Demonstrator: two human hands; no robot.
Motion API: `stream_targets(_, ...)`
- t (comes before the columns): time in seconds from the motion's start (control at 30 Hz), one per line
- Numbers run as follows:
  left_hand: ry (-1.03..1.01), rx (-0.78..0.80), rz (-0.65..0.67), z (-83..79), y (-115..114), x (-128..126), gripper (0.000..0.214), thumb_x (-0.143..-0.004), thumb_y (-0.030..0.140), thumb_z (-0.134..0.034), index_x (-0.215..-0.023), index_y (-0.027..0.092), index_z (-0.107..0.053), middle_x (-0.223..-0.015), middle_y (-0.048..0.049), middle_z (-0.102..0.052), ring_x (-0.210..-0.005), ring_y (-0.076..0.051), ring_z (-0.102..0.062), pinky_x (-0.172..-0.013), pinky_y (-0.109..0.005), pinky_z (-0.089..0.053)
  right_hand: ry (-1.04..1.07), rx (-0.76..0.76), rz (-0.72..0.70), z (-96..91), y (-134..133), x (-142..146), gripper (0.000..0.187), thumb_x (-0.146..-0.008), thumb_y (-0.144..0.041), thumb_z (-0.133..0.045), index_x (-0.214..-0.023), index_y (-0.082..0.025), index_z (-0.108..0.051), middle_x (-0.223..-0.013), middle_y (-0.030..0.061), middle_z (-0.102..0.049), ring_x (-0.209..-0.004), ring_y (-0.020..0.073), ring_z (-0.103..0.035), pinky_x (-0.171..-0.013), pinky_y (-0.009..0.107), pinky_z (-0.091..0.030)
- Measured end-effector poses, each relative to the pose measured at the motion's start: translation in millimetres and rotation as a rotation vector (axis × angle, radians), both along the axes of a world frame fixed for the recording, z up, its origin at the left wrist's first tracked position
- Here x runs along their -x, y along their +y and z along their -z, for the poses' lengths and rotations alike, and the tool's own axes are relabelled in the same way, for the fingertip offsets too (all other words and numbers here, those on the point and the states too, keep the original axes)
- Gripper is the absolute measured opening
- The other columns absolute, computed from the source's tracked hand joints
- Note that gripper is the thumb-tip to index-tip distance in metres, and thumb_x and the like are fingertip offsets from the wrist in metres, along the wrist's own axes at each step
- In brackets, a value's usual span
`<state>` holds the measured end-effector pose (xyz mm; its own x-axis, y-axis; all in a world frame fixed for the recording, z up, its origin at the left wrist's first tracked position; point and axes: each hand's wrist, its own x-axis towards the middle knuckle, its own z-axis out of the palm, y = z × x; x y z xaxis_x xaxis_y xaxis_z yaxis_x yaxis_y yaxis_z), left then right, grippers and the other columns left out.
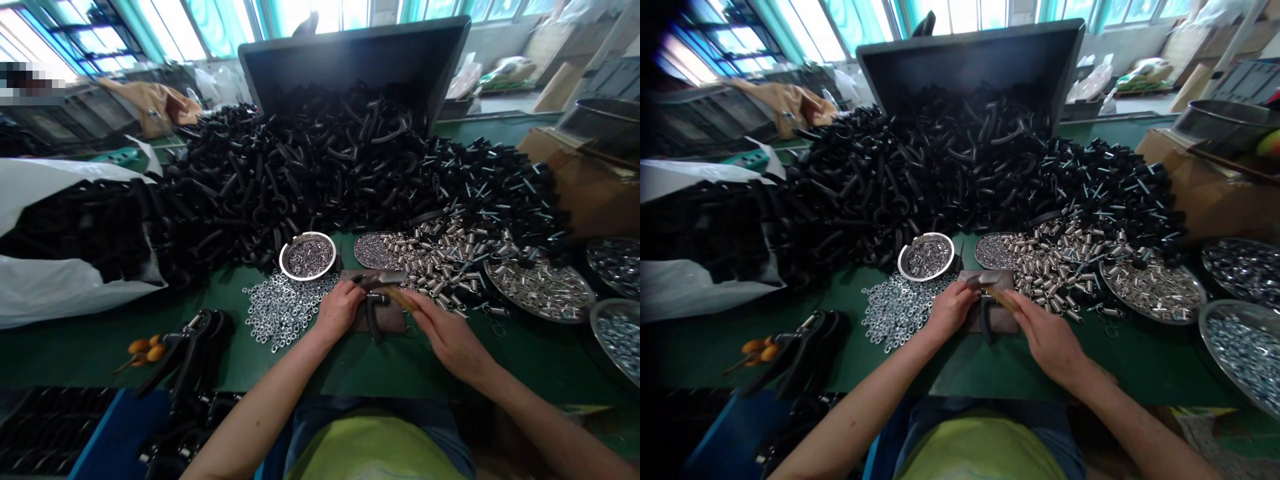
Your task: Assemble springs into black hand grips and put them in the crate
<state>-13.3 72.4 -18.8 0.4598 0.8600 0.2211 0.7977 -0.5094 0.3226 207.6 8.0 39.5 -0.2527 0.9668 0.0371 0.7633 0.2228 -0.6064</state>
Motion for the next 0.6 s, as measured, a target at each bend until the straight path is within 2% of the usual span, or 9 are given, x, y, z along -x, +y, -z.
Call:
stream_targets(0.07, -0.002, 0.004, -0.018, -0.1, -1.9, 0.2, 0.023, -0.092, 0.030, -0.041, -0.095, 0.023, -0.063, -0.092, -0.0046, -0.060, -0.090, -0.018, -0.052, -0.067, -0.025, -0.042, -0.061, -0.009, 0.103, 10.2, 24.9, 5.5, 0.041, -0.094, -0.028, -0.030, -0.132, -0.023, -0.044, -0.117, 0.0077, -0.064, -0.100, 0.0242, -0.063, -0.082, 0.038, -0.049)
stream_targets(0.17, -0.047, 0.018, -0.023, 1.9, -3.0, 1.4, 0.022, -0.091, 0.029, -0.043, -0.097, 0.024, -0.063, -0.092, -0.0046, -0.059, -0.091, -0.018, -0.053, -0.070, -0.026, -0.045, -0.147, -0.008, 0.098, 24.7, 45.4, 7.4, 0.038, -0.093, -0.030, -0.034, -0.127, -0.024, -0.050, -0.112, 0.0071, -0.067, -0.094, 0.0253, -0.066, -0.077, 0.036, -0.050)
stream_targets(0.27, -0.142, 0.049, -0.011, 6.6, -3.1, 4.7, 0.018, -0.087, 0.025, -0.051, -0.101, 0.023, -0.063, -0.095, -0.0050, -0.059, -0.093, -0.019, -0.054, -0.077, -0.029, -0.046, -0.153, -0.035, 0.064, 27.2, 39.7, 5.7, 0.036, -0.092, -0.030, -0.037, -0.126, -0.027, -0.052, -0.112, 0.0052, -0.067, -0.094, 0.0242, -0.066, -0.077, 0.035, -0.050)
stream_targets(0.33, -0.227, 0.085, -0.016, 9.7, -3.8, 7.4, 0.024, -0.083, 0.023, -0.058, -0.106, 0.022, -0.060, -0.099, -0.0052, -0.058, -0.093, -0.019, -0.054, -0.080, -0.030, -0.047, -0.144, -0.048, 0.057, 24.1, 28.0, 5.9, 0.038, -0.093, -0.029, -0.036, -0.129, -0.027, -0.048, -0.117, 0.0052, -0.065, -0.097, 0.0239, -0.065, -0.078, 0.036, -0.051)
stream_targets(0.47, -0.360, 0.158, -0.124, 12.8, -6.7, 10.2, 0.037, -0.075, 0.023, -0.067, -0.109, 0.019, -0.054, -0.104, -0.0054, -0.053, -0.086, -0.017, -0.056, -0.077, -0.031, -0.049, -0.238, -0.013, 0.034, 18.5, 11.4, 9.9, 0.040, -0.093, -0.029, -0.034, -0.131, -0.027, -0.046, -0.119, 0.0065, -0.064, -0.097, 0.0263, -0.065, -0.077, 0.040, -0.052)
stream_targets(0.6, -0.385, 0.191, -0.155, 13.2, -8.9, 9.8, 0.033, -0.074, 0.022, -0.067, -0.104, 0.019, -0.053, -0.100, -0.0040, -0.052, -0.082, -0.016, -0.056, -0.076, -0.031, -0.050, -0.266, -0.006, 0.043, 13.3, 12.7, 13.1, 0.039, -0.094, -0.032, -0.033, -0.129, -0.027, -0.048, -0.117, 0.0059, -0.065, -0.093, 0.0260, -0.066, -0.074, 0.040, -0.053)
